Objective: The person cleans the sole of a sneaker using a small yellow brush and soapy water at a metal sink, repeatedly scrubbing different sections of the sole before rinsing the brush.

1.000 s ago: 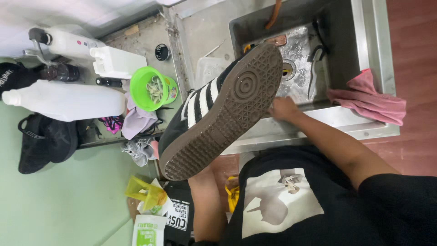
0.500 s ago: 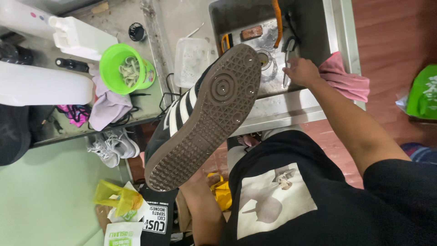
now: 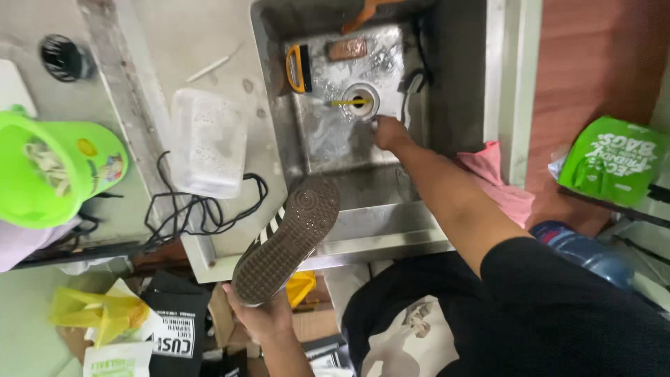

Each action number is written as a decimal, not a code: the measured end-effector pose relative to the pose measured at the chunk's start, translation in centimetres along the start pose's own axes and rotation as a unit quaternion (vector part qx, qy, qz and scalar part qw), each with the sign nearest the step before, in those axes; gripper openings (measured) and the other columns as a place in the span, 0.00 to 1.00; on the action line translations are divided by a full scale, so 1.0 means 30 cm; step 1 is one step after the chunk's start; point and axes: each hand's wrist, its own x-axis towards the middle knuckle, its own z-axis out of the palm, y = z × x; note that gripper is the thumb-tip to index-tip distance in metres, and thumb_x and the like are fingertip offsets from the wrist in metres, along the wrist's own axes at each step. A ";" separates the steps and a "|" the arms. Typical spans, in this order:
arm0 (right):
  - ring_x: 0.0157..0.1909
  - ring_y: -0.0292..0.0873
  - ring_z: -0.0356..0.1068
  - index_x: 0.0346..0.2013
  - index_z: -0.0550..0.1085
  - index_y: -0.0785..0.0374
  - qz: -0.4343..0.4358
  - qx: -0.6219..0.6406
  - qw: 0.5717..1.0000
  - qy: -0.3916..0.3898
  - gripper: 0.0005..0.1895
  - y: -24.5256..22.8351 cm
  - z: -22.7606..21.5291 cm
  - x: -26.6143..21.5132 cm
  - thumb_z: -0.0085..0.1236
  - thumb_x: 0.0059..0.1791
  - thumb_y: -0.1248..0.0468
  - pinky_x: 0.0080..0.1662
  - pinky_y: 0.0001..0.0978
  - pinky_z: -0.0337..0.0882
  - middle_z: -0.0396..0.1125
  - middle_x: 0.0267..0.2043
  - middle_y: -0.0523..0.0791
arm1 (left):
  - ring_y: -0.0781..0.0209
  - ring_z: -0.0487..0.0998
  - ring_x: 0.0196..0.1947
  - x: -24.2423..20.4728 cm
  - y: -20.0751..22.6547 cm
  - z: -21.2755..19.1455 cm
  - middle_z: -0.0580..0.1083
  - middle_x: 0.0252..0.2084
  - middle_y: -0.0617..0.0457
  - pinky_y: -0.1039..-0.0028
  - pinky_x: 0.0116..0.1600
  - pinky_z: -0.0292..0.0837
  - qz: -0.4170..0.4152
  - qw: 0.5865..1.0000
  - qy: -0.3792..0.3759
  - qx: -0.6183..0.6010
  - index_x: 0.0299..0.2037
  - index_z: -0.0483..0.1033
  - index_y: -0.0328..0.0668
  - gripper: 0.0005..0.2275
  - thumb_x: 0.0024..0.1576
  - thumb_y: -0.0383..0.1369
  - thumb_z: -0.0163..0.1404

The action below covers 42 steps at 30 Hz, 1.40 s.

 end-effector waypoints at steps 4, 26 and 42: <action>0.39 0.65 0.68 0.60 0.63 0.50 -0.063 0.026 0.995 0.066 0.28 -0.058 0.098 0.202 0.43 0.45 0.66 0.39 0.59 0.67 0.60 0.49 0.54 | 0.44 0.72 0.55 -0.007 0.019 0.034 0.72 0.51 0.43 0.51 0.57 0.69 0.063 0.981 0.053 0.173 0.50 0.69 0.42 0.30 0.52 0.61 0.42; 0.26 0.29 0.45 0.32 0.67 0.42 -0.011 0.620 0.783 -0.054 0.10 0.071 -0.171 0.453 0.55 0.49 0.46 0.33 0.23 0.46 0.55 0.27 0.29 | 0.52 0.72 0.50 0.121 0.031 -0.053 0.69 0.52 0.44 0.64 0.54 0.69 0.104 0.975 -0.051 0.192 0.61 0.61 0.37 0.39 0.49 0.60 0.55; 0.19 0.25 0.53 0.39 0.73 0.47 0.025 0.592 0.795 -0.127 0.06 -0.052 -0.270 0.272 0.47 0.53 0.57 0.28 0.17 0.53 0.61 0.24 0.27 | 0.57 0.73 0.50 0.106 0.027 -0.057 0.70 0.51 0.47 0.71 0.56 0.66 0.109 0.974 -0.036 0.194 0.59 0.63 0.40 0.36 0.49 0.59 0.53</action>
